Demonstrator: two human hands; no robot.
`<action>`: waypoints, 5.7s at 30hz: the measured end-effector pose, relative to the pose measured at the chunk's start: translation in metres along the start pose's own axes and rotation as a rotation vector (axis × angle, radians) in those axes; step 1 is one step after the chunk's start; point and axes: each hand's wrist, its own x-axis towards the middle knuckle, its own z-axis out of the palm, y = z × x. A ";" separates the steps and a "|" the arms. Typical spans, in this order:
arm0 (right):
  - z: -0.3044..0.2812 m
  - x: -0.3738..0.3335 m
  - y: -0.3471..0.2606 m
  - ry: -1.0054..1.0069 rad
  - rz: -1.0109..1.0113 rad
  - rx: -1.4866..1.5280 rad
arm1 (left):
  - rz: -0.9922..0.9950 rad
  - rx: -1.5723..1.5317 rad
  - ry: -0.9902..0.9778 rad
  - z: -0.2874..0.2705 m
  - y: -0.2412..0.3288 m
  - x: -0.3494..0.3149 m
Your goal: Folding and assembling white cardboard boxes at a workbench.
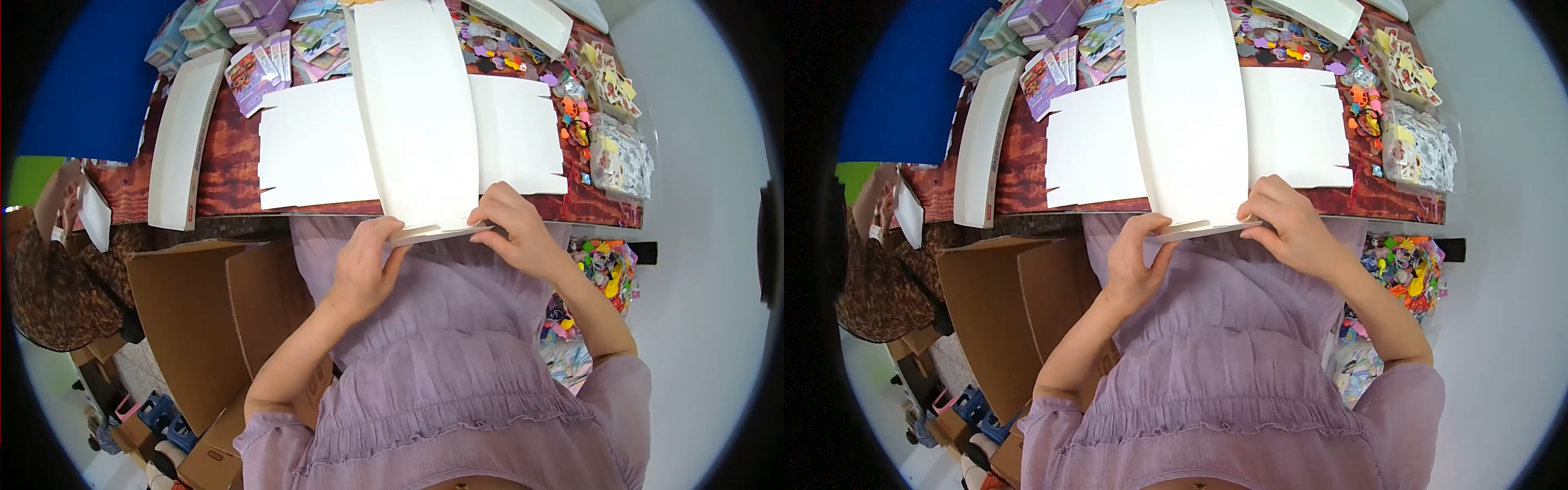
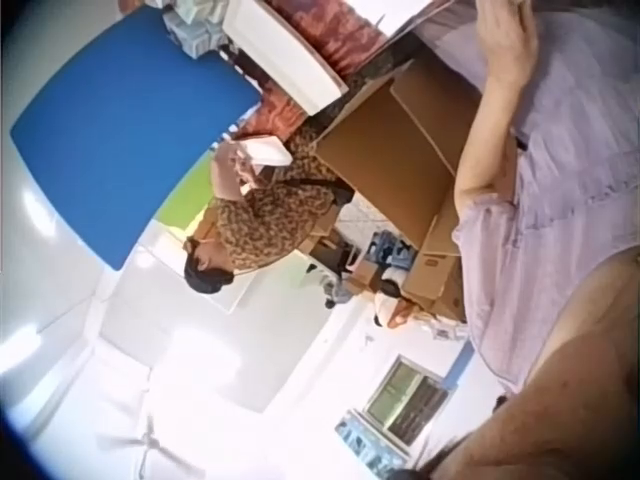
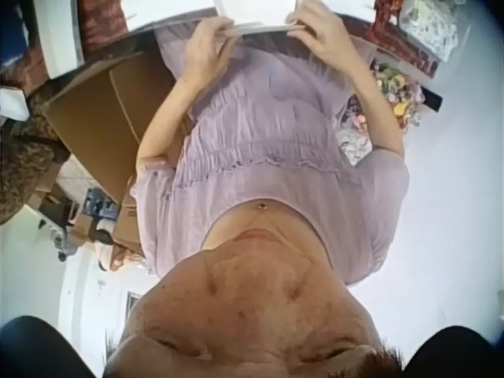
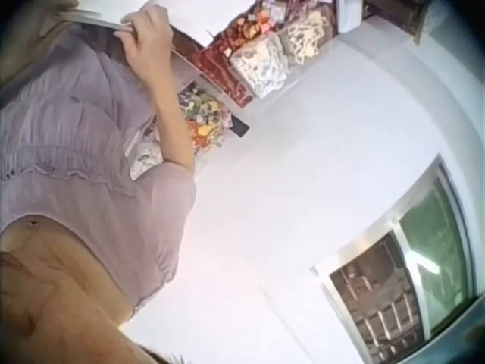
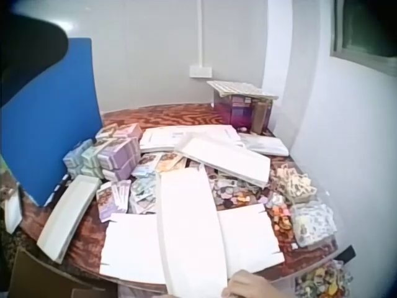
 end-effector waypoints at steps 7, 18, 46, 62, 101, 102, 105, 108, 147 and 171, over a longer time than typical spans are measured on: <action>0.006 -0.007 0.001 0.048 -0.055 -0.128 | 0.140 0.058 -0.090 -0.006 -0.002 0.011; 0.019 -0.012 0.009 0.182 -0.107 -0.090 | 0.074 0.018 -0.061 -0.001 -0.004 0.006; 0.032 0.002 -0.023 0.384 0.106 -0.311 | 0.213 0.228 0.007 0.015 -0.011 0.003; 0.049 0.015 -0.027 0.102 -0.220 -0.535 | 0.137 0.167 0.003 0.012 0.002 0.010; 0.080 0.028 -0.054 0.330 -0.296 -0.526 | -0.607 -0.509 0.368 -0.016 0.008 0.009; 0.077 0.028 -0.054 0.285 -0.290 -0.512 | -0.595 -0.482 0.371 -0.015 0.009 0.009; 0.065 0.033 -0.057 0.217 -0.272 -0.488 | -0.566 -0.484 0.404 -0.011 0.019 0.011; 0.058 0.036 -0.056 0.153 -0.243 -0.456 | -0.538 -0.492 0.437 -0.006 0.024 0.011; -0.068 0.087 -0.064 -0.009 -0.187 -0.742 | -0.389 -0.407 -0.181 -0.139 -0.035 0.055; -0.044 -0.004 0.004 -0.168 -0.385 -0.670 | 0.295 0.139 -0.242 -0.025 -0.016 0.023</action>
